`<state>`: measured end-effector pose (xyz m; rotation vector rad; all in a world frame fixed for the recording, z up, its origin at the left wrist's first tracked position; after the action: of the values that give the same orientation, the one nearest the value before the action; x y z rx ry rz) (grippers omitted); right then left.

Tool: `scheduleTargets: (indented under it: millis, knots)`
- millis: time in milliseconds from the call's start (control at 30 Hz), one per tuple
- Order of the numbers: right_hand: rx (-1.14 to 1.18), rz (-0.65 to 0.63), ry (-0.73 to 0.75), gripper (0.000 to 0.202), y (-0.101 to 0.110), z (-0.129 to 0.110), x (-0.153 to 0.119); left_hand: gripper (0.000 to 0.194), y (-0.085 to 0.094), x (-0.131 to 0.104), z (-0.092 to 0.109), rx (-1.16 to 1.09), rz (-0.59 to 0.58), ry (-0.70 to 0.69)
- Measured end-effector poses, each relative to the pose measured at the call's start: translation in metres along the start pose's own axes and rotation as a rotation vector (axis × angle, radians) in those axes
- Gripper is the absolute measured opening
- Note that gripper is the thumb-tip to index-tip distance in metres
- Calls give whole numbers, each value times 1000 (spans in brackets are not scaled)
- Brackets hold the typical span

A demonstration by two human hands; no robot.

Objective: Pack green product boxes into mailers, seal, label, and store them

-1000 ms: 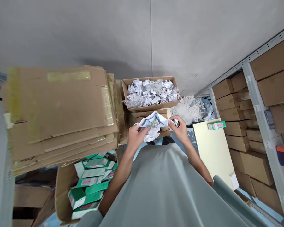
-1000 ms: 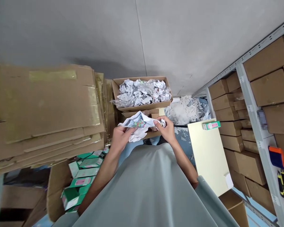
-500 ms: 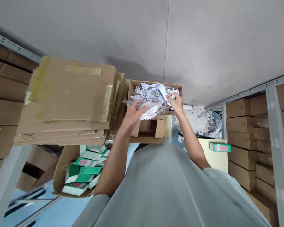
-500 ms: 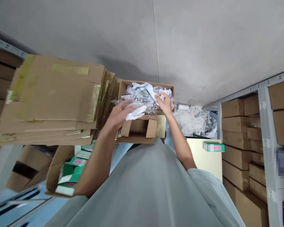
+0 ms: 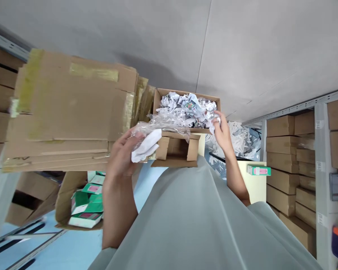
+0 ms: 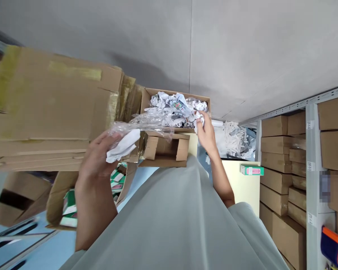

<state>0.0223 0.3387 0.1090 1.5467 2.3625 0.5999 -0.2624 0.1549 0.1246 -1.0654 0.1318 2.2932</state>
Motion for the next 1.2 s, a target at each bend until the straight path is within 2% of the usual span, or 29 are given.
scheduleTargets:
  millis: [67, 167, 267, 333, 400, 533, 633, 733, 800, 867, 933, 1000, 1100, 1200]
  knots:
    - [40, -184, 18, 62, -23, -11, -31, 65, 12, 2, -6, -70, 31, -31]
    - [6, -548, -9, 73, -80, -13, -65, 60, 19, 7, -20, -120, 46, -44]
    - [-277, -841, -46, 74, -125, -6, -80, 59, 21, 13, -29, -112, 38, -30]
    - [-516, -910, -91, 72, -133, -3, -84, 63, 22, 17, -32, -104, 6, -2]
    - [-678, -875, -133, 71, -126, -3, -87, 69, 23, 20, -33, -88, -27, 33]
    - [-816, -728, -227, 77, -99, -1, -98, 79, 23, 27, -33, -48, -70, 41]
    - [-867, -697, -304, 82, -88, 9, -103, 79, 20, 29, -36, -5, -112, 35]
    - [-832, -697, -355, 78, -84, 20, -105, 76, 18, 27, -40, 58, -175, 44]
    - [-698, -626, -345, 70, -79, 24, -107, 75, 17, 25, -44, 102, -214, 55]
    - [-446, -459, -307, 62, -70, 22, -108, 78, 17, 23, -48, 156, -250, 82]
    - [-145, -265, -256, 62, -60, 14, -110, 82, 16, 20, -52, 228, -293, 121]
    - [74, -174, -205, 67, -53, 1, -110, 84, 15, 17, -55, 302, -346, 147]
    - [188, -248, -135, 78, -52, -23, -107, 84, 10, 10, -57, 374, -415, 142]
    - [212, -317, -138, 81, -62, -40, -102, 77, 3, 4, -62, 439, -448, 110]
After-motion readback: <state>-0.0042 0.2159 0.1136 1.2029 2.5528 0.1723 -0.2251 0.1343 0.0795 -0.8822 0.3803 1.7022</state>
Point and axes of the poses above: each hand's wrist, its own x-axis towards the middle knuckle, its own y-axis out of the back of the hand, z = x × y, the point moved 2 cm from there along x, towards the middle knuckle, and after that the axes turned 8 degrees about y, right-handed, at the moved point
